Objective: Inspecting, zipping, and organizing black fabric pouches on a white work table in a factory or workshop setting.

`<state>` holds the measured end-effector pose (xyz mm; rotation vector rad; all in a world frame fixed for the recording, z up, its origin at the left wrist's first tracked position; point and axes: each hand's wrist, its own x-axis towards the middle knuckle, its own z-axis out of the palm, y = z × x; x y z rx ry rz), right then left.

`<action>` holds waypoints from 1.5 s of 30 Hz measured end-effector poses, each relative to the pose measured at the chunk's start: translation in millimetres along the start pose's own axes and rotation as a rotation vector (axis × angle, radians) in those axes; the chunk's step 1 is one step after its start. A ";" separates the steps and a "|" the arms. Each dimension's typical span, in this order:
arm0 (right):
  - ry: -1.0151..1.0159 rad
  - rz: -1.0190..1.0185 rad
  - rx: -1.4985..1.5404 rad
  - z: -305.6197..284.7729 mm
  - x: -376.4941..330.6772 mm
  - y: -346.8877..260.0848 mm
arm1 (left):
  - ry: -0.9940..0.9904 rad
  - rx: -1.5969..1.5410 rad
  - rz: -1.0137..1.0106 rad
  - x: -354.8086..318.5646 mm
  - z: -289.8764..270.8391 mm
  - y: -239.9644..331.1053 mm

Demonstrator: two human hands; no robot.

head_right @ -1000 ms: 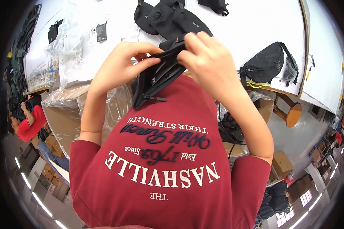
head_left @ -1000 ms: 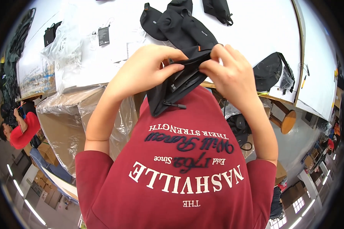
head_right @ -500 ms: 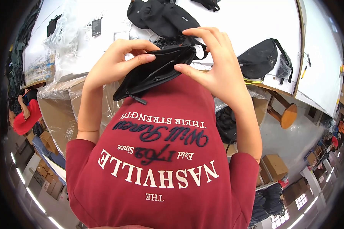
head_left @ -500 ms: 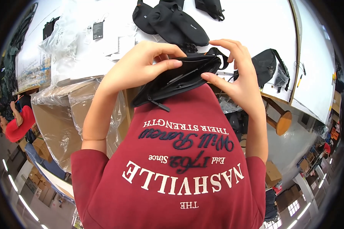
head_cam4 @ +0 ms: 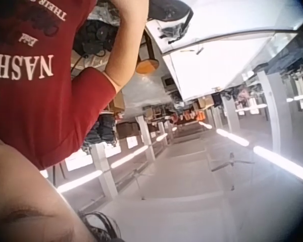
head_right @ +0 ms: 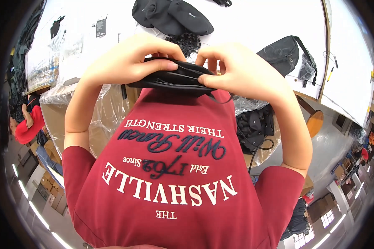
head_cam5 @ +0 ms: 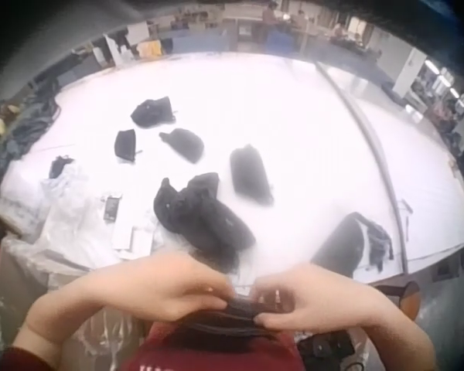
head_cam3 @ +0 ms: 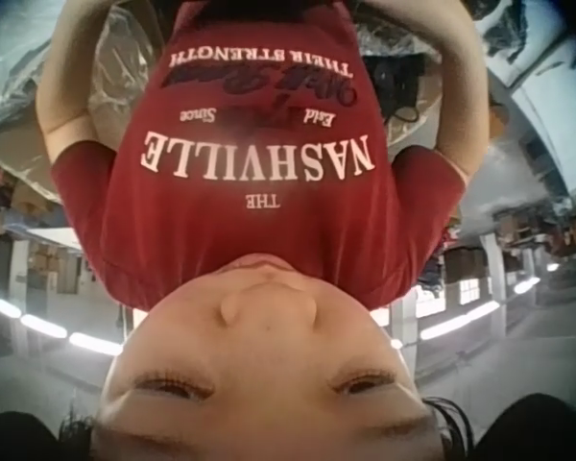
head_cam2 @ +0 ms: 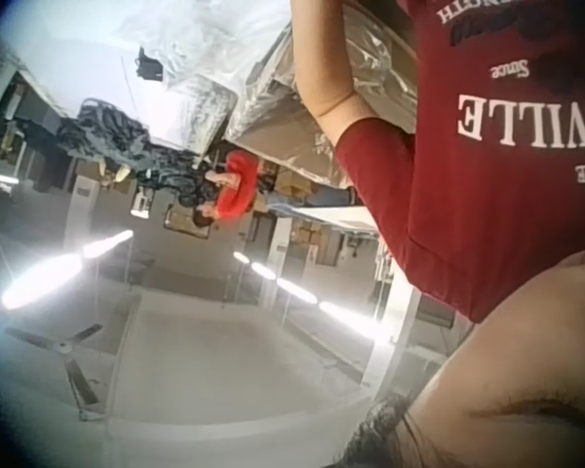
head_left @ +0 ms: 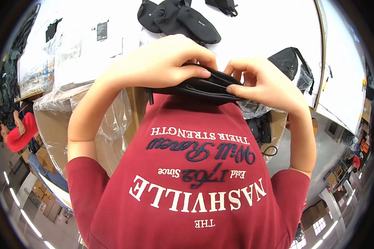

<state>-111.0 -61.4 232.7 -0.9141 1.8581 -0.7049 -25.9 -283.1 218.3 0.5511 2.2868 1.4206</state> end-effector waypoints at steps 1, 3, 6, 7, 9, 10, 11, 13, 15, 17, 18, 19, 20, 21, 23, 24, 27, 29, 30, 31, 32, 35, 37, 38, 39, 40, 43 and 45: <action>0.017 -0.051 -0.097 0.5 -1.4 0.4 | 0.002 0.104 0.029 2.8 0.8 3.2; 0.019 -0.045 -0.140 1.1 -6.7 -3.8 | 0.001 0.209 0.064 6.1 1.8 6.9; 0.018 0.038 0.008 0.7 -17.4 -4.2 | 0.076 0.282 0.091 3.2 7.9 11.5; 0.019 0.039 0.006 3.0 -21.2 1.8 | 0.078 0.282 0.093 -0.4 11.7 12.1; 0.031 0.039 0.309 8.8 -28.5 10.7 | 0.169 0.270 0.041 -9.2 18.9 15.6; -0.030 0.059 0.442 6.4 -30.9 7.6 | 0.143 0.246 0.045 -10.8 17.6 16.7; -0.029 0.065 0.443 9.0 -31.6 11.2 | 0.141 0.241 0.048 -12.1 17.0 17.8; -0.064 0.081 0.713 16.4 -32.5 21.1 | 0.036 0.197 0.014 -14.1 17.1 18.5; -0.054 0.061 0.714 15.1 -33.2 21.1 | 0.061 0.194 0.036 -13.7 17.0 14.7; -0.019 0.014 0.719 14.1 -35.0 20.2 | -0.017 0.063 -0.026 -13.0 14.4 19.4; -0.022 0.016 0.718 13.6 -36.2 20.6 | -0.015 0.060 -0.027 -13.6 14.7 19.5; 0.015 -0.015 0.726 12.7 -38.5 21.7 | -0.006 0.053 -0.050 -14.8 15.1 19.5; 0.049 -0.045 0.734 12.2 -42.2 23.2 | 0.004 0.045 -0.074 -16.3 16.9 20.0; 0.083 -0.074 0.742 11.8 -45.8 24.2 | 0.008 0.039 -0.076 -17.1 17.5 21.3; 0.101 -0.035 0.714 6.8 -52.4 20.5 | 0.007 0.012 -0.083 -17.8 16.7 24.1; 0.117 -0.019 0.731 6.1 -55.0 20.4 | 0.008 0.009 -0.082 -18.0 17.2 23.8; 0.185 -0.044 0.704 8.2 -57.1 22.4 | 0.015 0.011 -0.076 -18.5 16.1 23.0; 0.223 -0.038 0.689 7.3 -59.0 24.8 | 0.001 -0.006 -0.071 -19.3 15.4 23.0; 0.224 -0.037 0.687 7.7 -59.7 26.0 | 0.002 -0.007 -0.069 -19.4 15.5 22.6; 0.232 -0.021 0.677 8.1 -60.1 27.1 | 0.008 -0.009 -0.068 -19.6 15.8 21.9; 0.237 -0.008 0.667 8.8 -60.0 27.6 | 0.016 -0.012 -0.071 -20.6 16.7 21.5; 0.344 -0.079 0.147 7.0 -54.5 24.8 | 0.036 -0.054 -0.094 -19.2 21.2 21.7; 0.485 -0.213 0.146 9.3 -41.2 22.4 | 0.012 -0.023 -0.122 -14.4 20.2 24.0; 0.426 -0.226 0.183 10.3 -36.2 16.0 | -0.020 0.006 -0.146 -11.4 20.4 24.2; 0.367 -0.238 0.219 11.6 -31.2 9.2 | -0.020 0.007 -0.148 -8.9 20.8 22.6; 0.279 -0.267 0.128 14.3 -24.2 7.7 | -0.016 0.032 -0.143 -6.4 21.1 20.2; 0.066 -0.199 0.121 13.2 -13.6 3.0 | 0.016 0.113 -0.149 -3.5 25.9 12.0; -0.014 0.020 0.111 7.6 -9.8 2.1 | 0.008 0.173 -0.112 1.3 25.3 7.4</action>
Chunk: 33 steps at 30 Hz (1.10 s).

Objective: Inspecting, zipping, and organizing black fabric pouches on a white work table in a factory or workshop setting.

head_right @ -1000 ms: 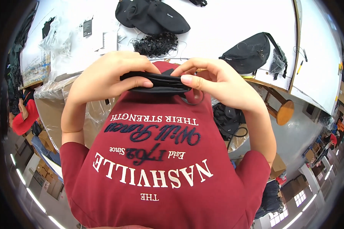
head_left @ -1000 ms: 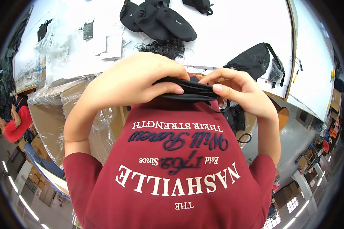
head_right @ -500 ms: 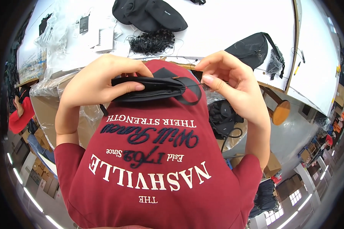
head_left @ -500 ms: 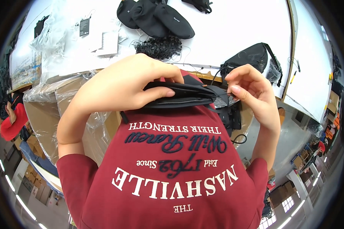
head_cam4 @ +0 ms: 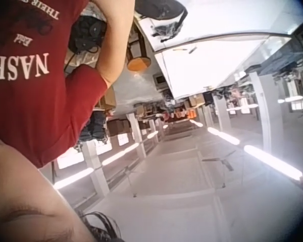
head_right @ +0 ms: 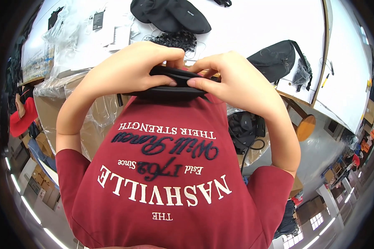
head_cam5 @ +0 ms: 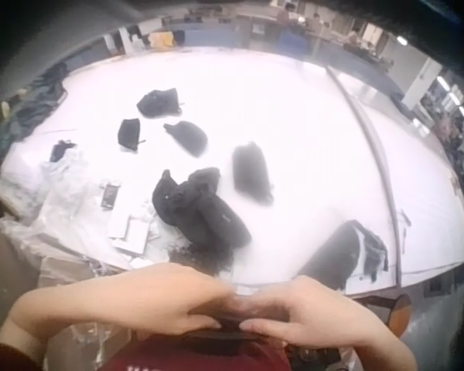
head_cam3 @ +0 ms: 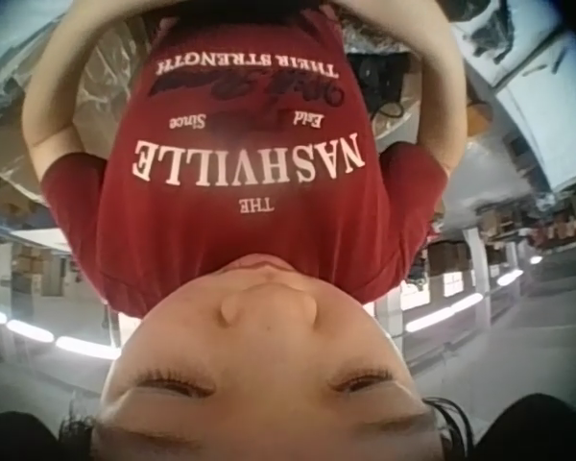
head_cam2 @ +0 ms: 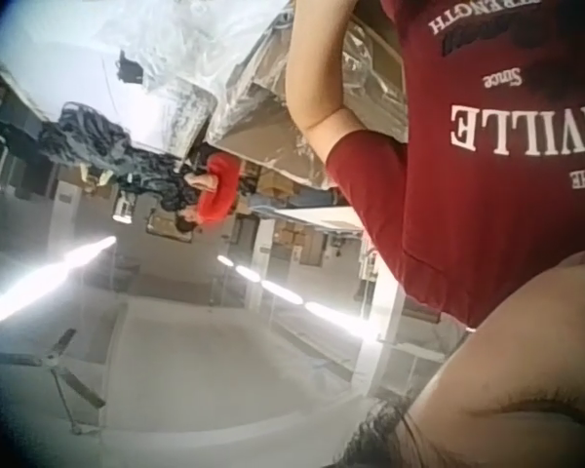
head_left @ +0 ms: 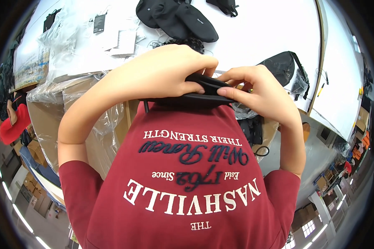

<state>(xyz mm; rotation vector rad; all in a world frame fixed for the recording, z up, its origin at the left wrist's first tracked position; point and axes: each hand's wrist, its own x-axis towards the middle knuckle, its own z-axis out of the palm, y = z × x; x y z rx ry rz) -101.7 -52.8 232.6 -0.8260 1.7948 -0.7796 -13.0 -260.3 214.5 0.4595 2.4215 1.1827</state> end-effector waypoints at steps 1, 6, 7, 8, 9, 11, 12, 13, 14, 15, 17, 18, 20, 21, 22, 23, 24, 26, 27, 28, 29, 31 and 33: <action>0.007 -0.096 -0.004 1.7 2.6 5.6 | -0.053 0.015 -0.048 1.0 -3.1 2.2; 0.003 -0.061 -0.080 6.7 7.0 9.9 | -0.049 0.050 -0.045 3.2 -26.1 -3.9; 0.046 -0.043 -0.044 7.5 5.3 15.3 | 0.033 -0.011 -0.021 -1.6 -34.0 -7.9; 0.093 -0.024 -0.010 5.9 3.2 17.1 | 0.114 -0.069 0.008 -8.5 -42.3 -13.4; 0.106 0.029 0.004 1.2 -0.7 14.1 | 0.299 -0.175 0.030 -16.4 -46.0 -21.4; 0.187 0.046 0.117 3.1 -5.6 20.0 | 0.723 -0.335 -0.025 -35.6 -41.7 -53.1; 0.256 0.069 0.233 3.9 -6.7 20.4 | 0.999 -0.443 -0.032 -39.1 -25.4 -74.8; 0.347 0.008 0.330 7.2 -6.9 14.5 | 0.972 -0.613 -0.042 -38.3 -4.8 -88.6; 0.366 -0.004 0.330 8.9 -4.3 10.0 | 0.932 -0.781 -0.051 -39.2 13.1 -97.3; 0.422 -0.074 0.290 10.2 -1.4 5.5 | 0.795 -1.011 0.004 -33.9 28.5 -88.9; 0.501 -0.169 0.216 16.3 4.5 -0.6 | 0.617 -1.358 0.110 -10.1 59.7 -75.4; 0.516 -0.170 0.260 21.5 8.3 -6.4 | 0.595 -1.476 0.158 -1.6 65.1 -72.5; 0.538 -0.205 0.131 26.0 11.7 -12.3 | 0.562 -1.585 0.154 8.6 60.7 -70.7; 0.521 -0.228 0.154 24.5 13.6 -14.4 | 0.520 -1.710 0.139 12.1 56.2 -69.5; 0.528 -0.244 0.149 22.5 15.3 -17.5 | 0.521 -1.695 0.150 13.6 52.2 -67.1; 0.549 -0.248 0.121 20.5 16.8 -20.0 | 0.497 -1.645 0.190 14.0 49.9 -63.8; 0.571 -0.251 0.093 18.8 18.3 -22.3 | 0.473 -1.595 0.227 13.6 47.7 -61.5; 0.594 -0.223 0.093 17.2 20.7 -24.1 | 0.427 -1.570 0.174 10.9 42.7 -60.0; 0.591 -0.209 0.042 16.8 21.9 -22.9 | 0.393 -1.578 0.145 9.9 39.3 -57.2; 0.587 -0.191 -0.008 15.9 23.1 -22.0 | 0.358 -1.588 0.115 10.2 37.0 -55.9; 0.590 -0.187 -0.006 16.7 23.3 -22.5 | 0.352 -1.589 0.112 11.6 38.3 -55.3; 0.645 -0.180 -0.070 18.9 25.1 -24.5 | 0.387 -1.687 -0.035 16.4 41.6 -54.7; 0.623 -0.205 0.140 20.9 26.5 -19.6 | 0.433 -1.724 -0.007 18.3 41.1 -49.9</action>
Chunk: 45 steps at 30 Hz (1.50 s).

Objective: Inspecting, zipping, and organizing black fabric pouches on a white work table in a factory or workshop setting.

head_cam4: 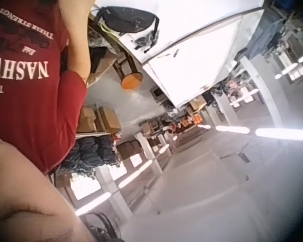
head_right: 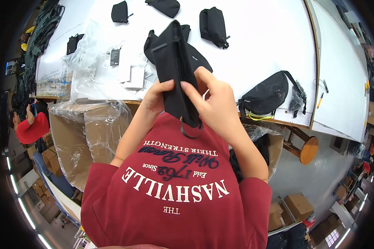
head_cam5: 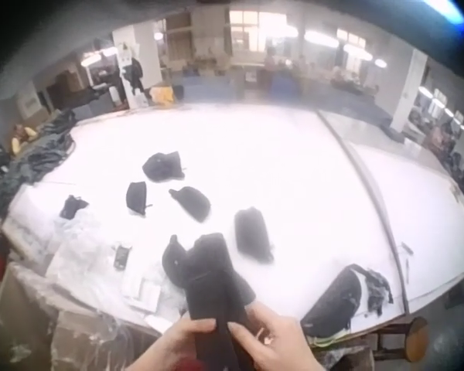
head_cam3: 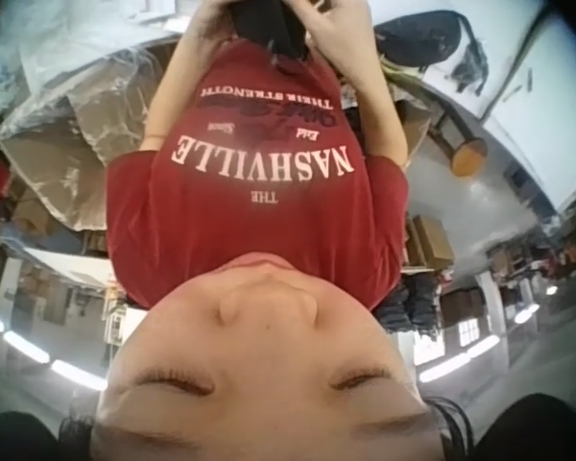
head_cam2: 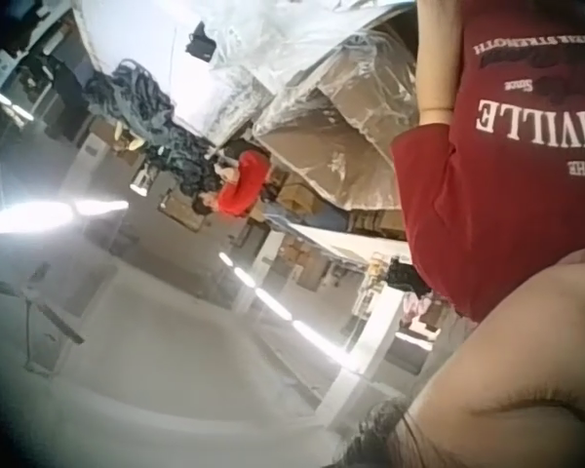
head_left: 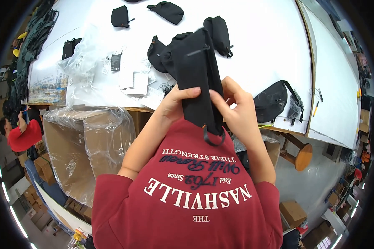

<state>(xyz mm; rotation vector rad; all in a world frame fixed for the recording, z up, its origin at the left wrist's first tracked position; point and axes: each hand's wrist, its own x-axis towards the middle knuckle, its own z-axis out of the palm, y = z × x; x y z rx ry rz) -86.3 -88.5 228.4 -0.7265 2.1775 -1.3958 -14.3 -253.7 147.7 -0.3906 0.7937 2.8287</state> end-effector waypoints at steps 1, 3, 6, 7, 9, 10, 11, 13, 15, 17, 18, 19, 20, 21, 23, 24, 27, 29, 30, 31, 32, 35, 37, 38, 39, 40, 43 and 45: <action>-0.002 0.036 0.203 0.3 -1.4 2.0 | 0.011 -0.043 0.046 -0.7 3.7 1.0; -0.038 0.109 0.232 -3.9 -10.7 -4.3 | 0.025 -0.104 0.016 -1.6 7.1 10.9; 0.003 0.037 0.149 -2.2 -26.3 -2.1 | -0.045 0.028 0.160 -4.8 14.1 19.3; 0.000 0.035 0.149 -2.7 -26.6 -2.6 | -0.043 0.028 0.164 -6.7 17.0 20.8; -0.028 0.055 0.231 -3.2 -28.0 -3.8 | -0.066 0.076 0.146 -8.6 21.6 23.3; -0.025 0.057 0.230 -2.3 -26.6 -1.9 | -0.068 0.076 0.144 -9.0 24.2 24.3; -0.036 0.042 0.235 -0.7 -24.4 1.5 | -0.057 0.176 0.111 -9.4 27.4 24.4; -0.042 0.031 0.239 -0.8 -24.9 2.0 | -0.049 0.274 0.072 -10.5 34.2 24.0; -0.038 0.030 0.131 -3.7 -25.9 -1.4 | -0.003 0.280 0.034 -11.7 39.5 23.2; -0.033 0.075 0.202 -2.9 -27.9 2.0 | 0.019 0.247 0.058 -10.8 39.0 22.1; -0.030 0.115 0.274 -2.3 -28.8 3.3 | 0.042 0.216 0.087 -10.5 38.6 21.5; -0.027 0.119 0.275 -4.0 -30.9 -1.4 | 0.042 0.216 0.082 -11.9 37.7 22.1; -0.029 0.134 0.309 -7.8 -34.2 -11.2 | 0.056 0.151 0.112 -14.3 37.1 24.5; -0.030 0.148 0.343 -10.2 -37.9 -18.3 | 0.071 0.086 0.142 -15.6 38.1 26.9; -0.029 0.145 0.312 -9.3 -45.4 -19.4 | 0.008 0.063 0.167 -15.5 37.5 29.4; -0.049 0.102 0.303 -7.1 -49.2 -16.6 | 0.023 0.060 0.214 -15.4 32.1 28.1; -0.052 0.090 0.293 -5.3 -55.5 -17.7 | 0.049 0.053 0.285 -14.6 25.4 27.1; -0.143 0.047 0.223 -6.4 -56.5 -17.6 | -0.025 -0.121 0.285 -8.6 18.0 28.1; -0.139 0.047 0.223 -9.3 -56.8 -17.1 | -0.027 -0.120 0.282 -8.6 17.8 29.3; -0.178 0.043 0.184 -15.1 -57.4 -16.2 | 0.008 -0.052 0.303 -9.2 18.4 30.6; -0.219 0.035 0.144 -22.4 -57.5 -15.0 | 0.044 0.016 0.328 -9.9 20.5 32.1; -0.052 -0.156 0.167 -41.0 -50.8 -14.3 | 0.134 0.116 0.216 -11.7 33.5 29.9; 0.249 -0.260 -0.026 -37.6 -36.4 -17.9 | 0.082 0.116 0.108 -8.9 41.6 25.8; 0.332 -0.351 -0.101 -35.1 -24.4 -25.1 | 0.085 0.170 0.078 -7.5 48.4 23.0; 0.406 -0.445 -0.175 -32.7 -11.1 -30.9 | 0.093 0.221 0.055 -8.8 54.2 20.6; 0.434 -0.551 -0.260 -33.4 -0.1 -30.4 | 0.086 0.225 0.056 -10.5 57.4 18.9; 0.428 -0.610 -0.486 -35.6 12.9 -31.6 | 0.020 0.282 0.002 -11.7 57.1 18.9; 0.431 -0.610 -0.473 -35.2 10.3 -30.3 | -0.058 0.292 -0.068 -12.6 50.0 19.3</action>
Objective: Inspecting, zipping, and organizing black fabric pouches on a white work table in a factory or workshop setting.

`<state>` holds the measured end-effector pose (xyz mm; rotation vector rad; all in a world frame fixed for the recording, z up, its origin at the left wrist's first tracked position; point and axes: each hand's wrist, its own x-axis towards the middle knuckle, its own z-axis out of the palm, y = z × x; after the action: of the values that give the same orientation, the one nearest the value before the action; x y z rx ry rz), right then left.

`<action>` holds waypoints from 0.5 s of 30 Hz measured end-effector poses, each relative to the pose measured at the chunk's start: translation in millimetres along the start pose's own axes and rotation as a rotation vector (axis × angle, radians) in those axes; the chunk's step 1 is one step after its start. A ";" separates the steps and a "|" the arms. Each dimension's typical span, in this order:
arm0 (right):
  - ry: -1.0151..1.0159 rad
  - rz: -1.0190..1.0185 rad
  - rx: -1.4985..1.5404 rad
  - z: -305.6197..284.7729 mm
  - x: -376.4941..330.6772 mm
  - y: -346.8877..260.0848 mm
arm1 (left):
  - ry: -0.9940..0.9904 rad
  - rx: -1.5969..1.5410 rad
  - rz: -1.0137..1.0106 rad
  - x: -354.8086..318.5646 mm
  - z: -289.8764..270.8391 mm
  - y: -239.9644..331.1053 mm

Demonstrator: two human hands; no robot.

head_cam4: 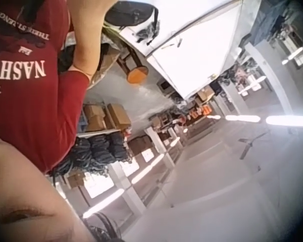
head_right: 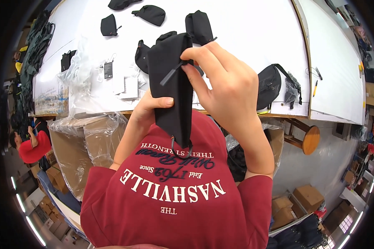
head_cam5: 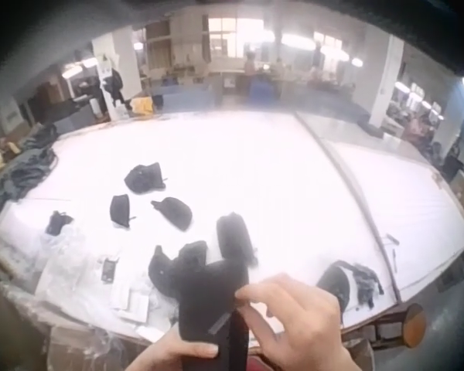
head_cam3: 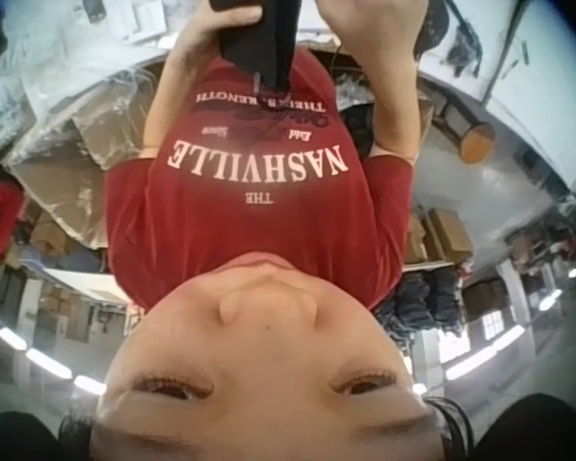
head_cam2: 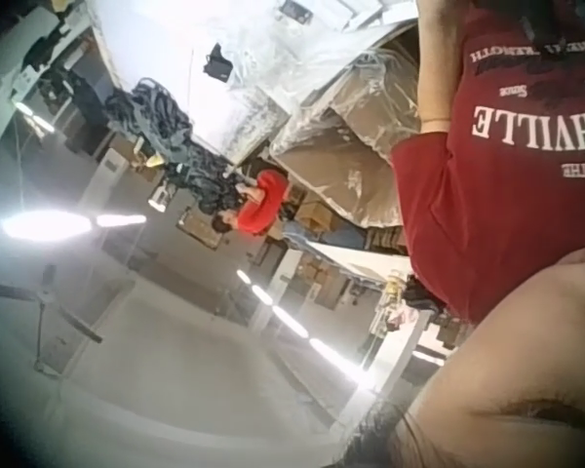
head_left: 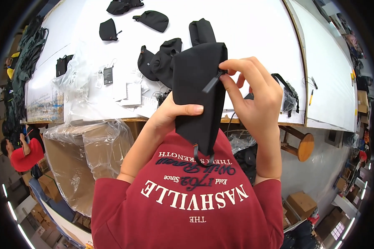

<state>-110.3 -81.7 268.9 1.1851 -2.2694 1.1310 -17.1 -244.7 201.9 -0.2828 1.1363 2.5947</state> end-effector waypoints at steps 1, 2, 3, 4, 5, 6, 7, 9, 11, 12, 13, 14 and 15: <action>0.004 0.008 0.011 0.6 -1.6 -0.1 | 0.000 0.002 0.005 -1.7 0.5 -1.7; 0.000 0.005 0.017 2.3 -1.6 0.8 | 0.030 -0.055 -0.003 -3.6 4.8 -2.2; 0.047 0.075 0.118 5.3 -2.2 1.8 | 0.060 -0.113 -0.011 -4.6 8.2 -2.4; 0.092 0.147 0.220 9.3 -3.5 2.8 | 0.068 -0.115 -0.008 -4.1 9.5 -3.2; 0.117 0.201 0.339 16.4 -8.8 1.7 | 0.071 -0.230 -0.021 -3.8 8.8 -6.8; 0.122 0.260 0.398 21.6 -16.8 -0.1 | 0.075 -0.346 -0.034 -3.8 7.1 -10.0; 0.105 0.299 0.472 24.6 -24.3 -1.7 | 0.080 -0.347 -0.031 -2.7 2.4 -11.4; 0.066 0.363 0.596 26.4 -38.6 -10.2 | 0.019 -0.540 -0.058 -1.3 -7.3 -11.9; 0.060 0.406 0.674 25.6 -47.0 -17.7 | 0.022 -0.512 -0.026 -0.7 -8.8 -11.2; 0.056 0.423 0.700 25.0 -50.9 -18.2 | 0.018 -0.480 0.006 -0.8 -7.3 -9.5; 0.052 0.427 0.702 23.9 -53.6 -18.8 | 0.029 -0.476 0.021 -1.8 -1.8 -8.9; 0.066 0.436 0.740 22.4 -56.0 -18.8 | 0.035 -0.478 0.020 -1.5 1.1 -8.7; 0.080 0.445 0.776 20.8 -57.3 -18.3 | 0.038 -0.441 0.012 -1.3 3.1 -8.8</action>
<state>-60.4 -73.6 230.3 0.8242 -2.1320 2.3202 -13.1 -236.9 198.4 -0.4190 0.5634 2.8378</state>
